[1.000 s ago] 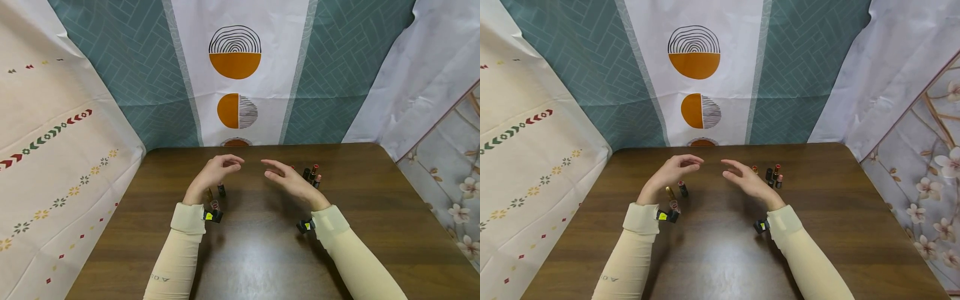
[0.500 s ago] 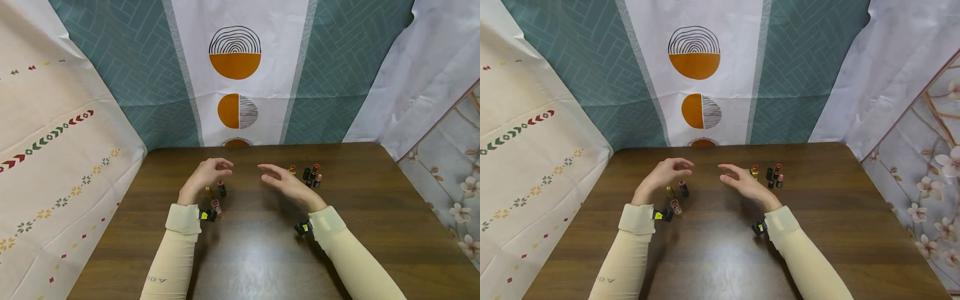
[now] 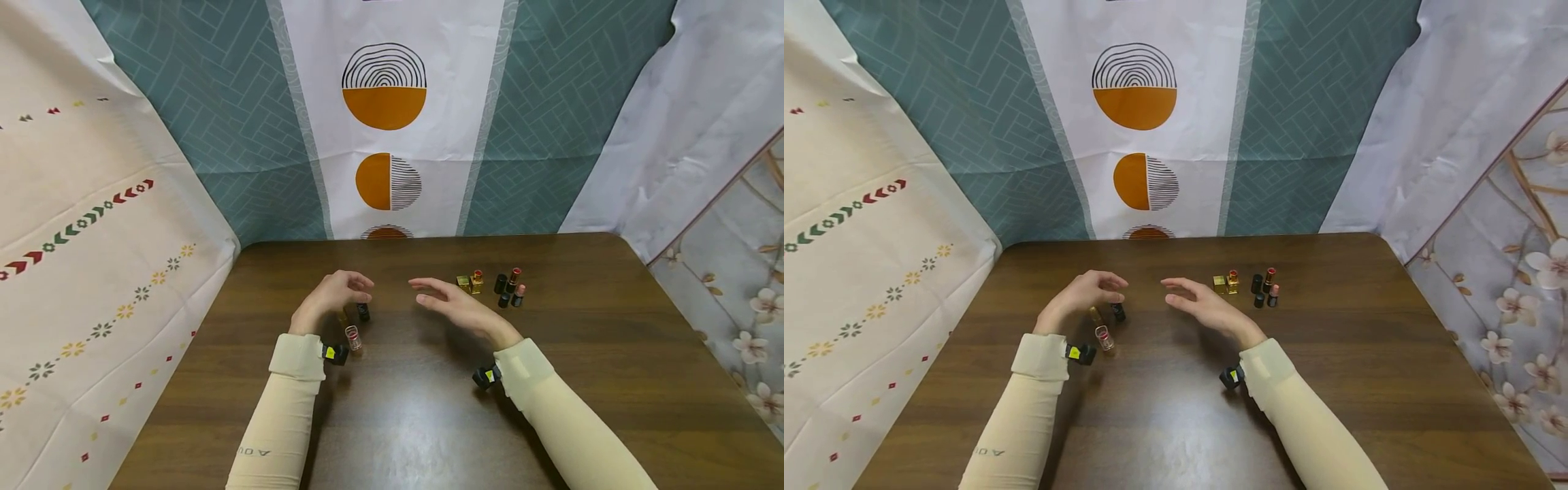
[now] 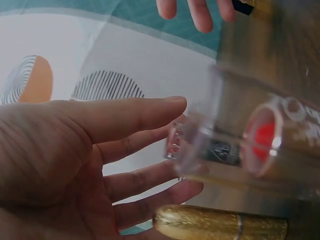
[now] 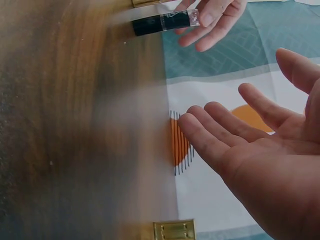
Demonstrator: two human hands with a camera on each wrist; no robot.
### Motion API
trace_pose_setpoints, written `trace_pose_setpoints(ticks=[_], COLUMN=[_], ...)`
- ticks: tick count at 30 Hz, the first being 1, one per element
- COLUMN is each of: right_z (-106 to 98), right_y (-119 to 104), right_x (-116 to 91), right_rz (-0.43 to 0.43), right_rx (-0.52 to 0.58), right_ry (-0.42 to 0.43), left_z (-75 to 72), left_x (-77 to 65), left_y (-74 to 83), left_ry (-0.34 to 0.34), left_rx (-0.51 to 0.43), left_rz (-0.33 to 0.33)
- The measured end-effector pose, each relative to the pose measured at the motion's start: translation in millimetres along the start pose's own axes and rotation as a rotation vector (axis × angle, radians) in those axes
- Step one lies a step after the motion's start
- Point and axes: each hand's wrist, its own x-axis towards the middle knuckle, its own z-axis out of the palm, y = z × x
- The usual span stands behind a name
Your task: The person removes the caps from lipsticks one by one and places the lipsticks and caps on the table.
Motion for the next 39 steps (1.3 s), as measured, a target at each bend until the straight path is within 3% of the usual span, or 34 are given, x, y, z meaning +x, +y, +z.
trace_pose_setpoints(ticks=[14, 24, 30, 39], right_z=[7.0, 13.9, 19.2, 24.8], right_y=[3.1, 6.6, 8.8, 7.3], right_x=[5.6, 10.4, 12.9, 15.1], right_rz=[-0.003, -0.002, -0.005, 0.014], right_rx=[0.046, 0.030, 0.022, 0.040], right_ry=[-0.033, -0.056, -0.056, -0.052], left_z=[3.5, 4.9, 0.6, -0.3], left_x=[5.6, 7.3, 7.3, 8.9], left_y=[-6.1, -7.1, -4.0, 2.6], left_ry=[-0.021, 0.097, 0.107, 0.094], left_rx=[0.042, 0.093, 0.048, -0.124], left_rz=[0.023, 0.023, 0.091, 0.180])
